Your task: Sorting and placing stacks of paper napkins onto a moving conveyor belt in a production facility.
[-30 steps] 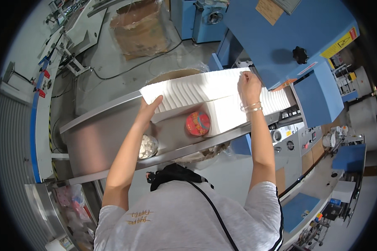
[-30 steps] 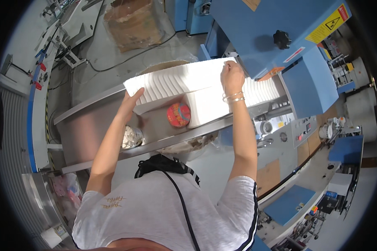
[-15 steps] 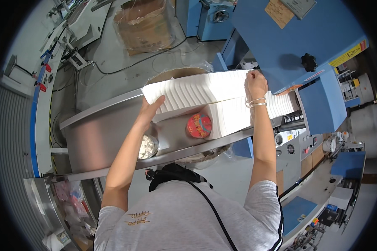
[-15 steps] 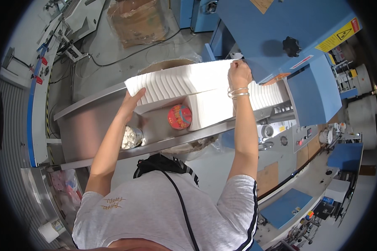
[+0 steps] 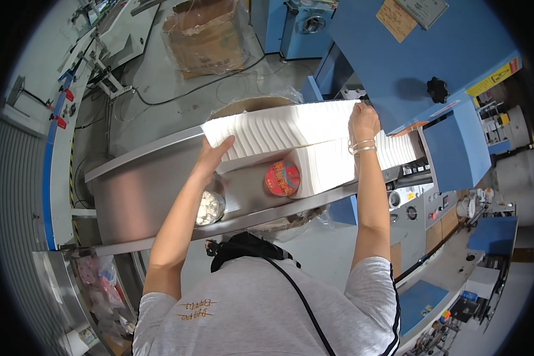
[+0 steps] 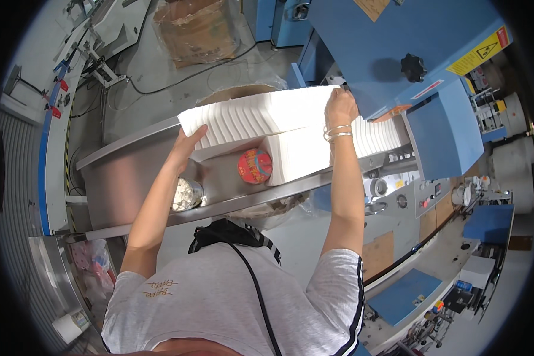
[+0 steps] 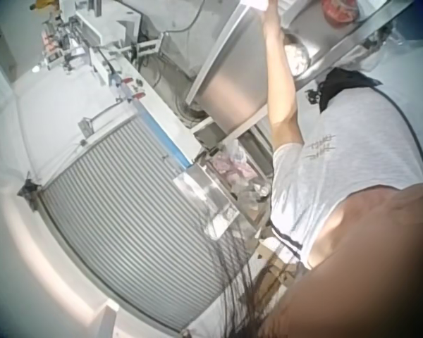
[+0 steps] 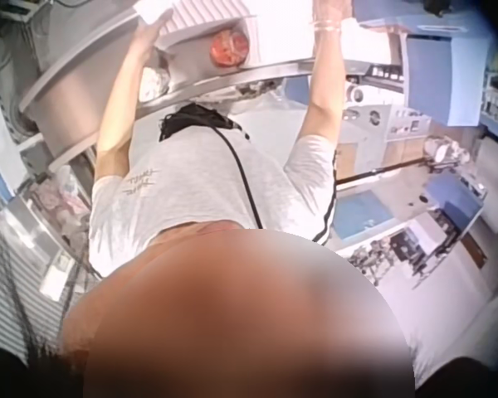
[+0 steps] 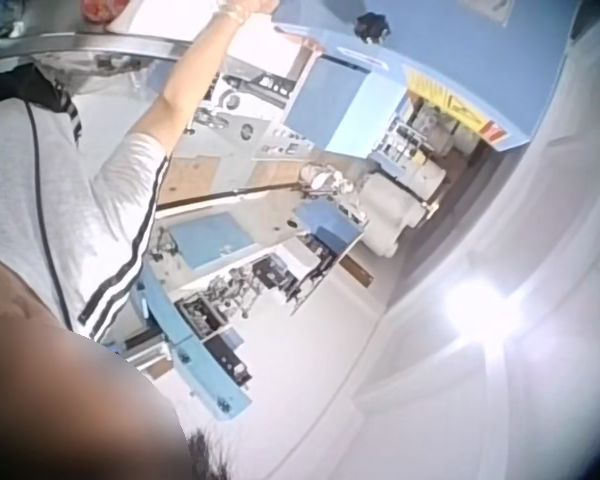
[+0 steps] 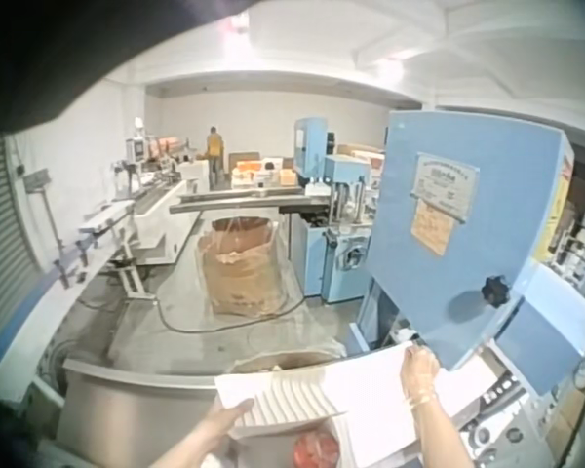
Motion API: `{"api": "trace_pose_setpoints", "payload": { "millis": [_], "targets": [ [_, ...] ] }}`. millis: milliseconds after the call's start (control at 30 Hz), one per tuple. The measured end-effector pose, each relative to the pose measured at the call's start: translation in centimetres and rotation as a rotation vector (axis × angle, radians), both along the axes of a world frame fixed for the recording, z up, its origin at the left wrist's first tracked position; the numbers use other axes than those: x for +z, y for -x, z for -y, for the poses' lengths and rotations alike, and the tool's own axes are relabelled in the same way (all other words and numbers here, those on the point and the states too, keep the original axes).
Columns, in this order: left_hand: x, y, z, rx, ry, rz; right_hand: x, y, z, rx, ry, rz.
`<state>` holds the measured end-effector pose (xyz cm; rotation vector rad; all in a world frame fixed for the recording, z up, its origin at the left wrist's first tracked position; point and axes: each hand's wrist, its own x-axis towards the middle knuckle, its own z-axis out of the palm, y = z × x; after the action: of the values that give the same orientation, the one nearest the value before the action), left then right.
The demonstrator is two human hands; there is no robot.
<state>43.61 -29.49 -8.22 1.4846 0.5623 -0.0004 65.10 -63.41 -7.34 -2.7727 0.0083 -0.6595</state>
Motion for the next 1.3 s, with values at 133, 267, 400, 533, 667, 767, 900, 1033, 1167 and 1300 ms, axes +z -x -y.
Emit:
{"api": "trace_pose_setpoints", "payload": {
  "millis": [133, 267, 400, 533, 667, 767, 900, 1033, 1167, 1300],
  "targets": [
    [-0.4, 0.0, -0.4, -0.014, -0.014, -0.024, -0.2, -0.2, -0.1, -0.003, 0.009, 0.025],
    [0.3, 0.2, -0.1, -0.025, -0.021, -0.006, 0.2, 0.1, -0.3, -0.016, 0.005, 0.005],
    [0.3, 0.4, 0.0, -0.015, -0.028, -0.018, 0.6, 0.4, 0.0, 0.015, 0.006, -0.08],
    [-0.7, 0.0, -0.3, -0.014, -0.013, 0.018, 0.7, 0.1, 0.1, 0.046, 0.016, -0.124],
    [-0.9, -0.8, -0.3, -0.022, -0.01, 0.032, 0.5, -1.0, 0.6, 0.059, 0.056, -0.125],
    [-0.1, -0.8, -0.6, -0.014, -0.002, 0.026, 2.1, -0.1, -0.4, 0.103, 0.039, -0.181],
    [-0.3, -0.7, -0.5, -0.007, -0.039, 0.107, 0.4, -0.1, -0.8, 0.129, 0.217, -0.114],
    [-1.0, -0.4, 0.0, -0.003, 0.02, 0.003, 0.1, 1.3, 0.0, 0.22, 0.251, -0.19],
    [-2.6, 0.2, -1.1, 0.059, 0.235, 0.02, -0.8, 1.4, 0.6, 0.228, 0.276, -0.358],
    [-1.8, 0.7, -0.3, 0.101, 0.22, 0.009, -1.2, 1.8, 0.0, 0.26, 0.261, -0.246]
  ]
}}
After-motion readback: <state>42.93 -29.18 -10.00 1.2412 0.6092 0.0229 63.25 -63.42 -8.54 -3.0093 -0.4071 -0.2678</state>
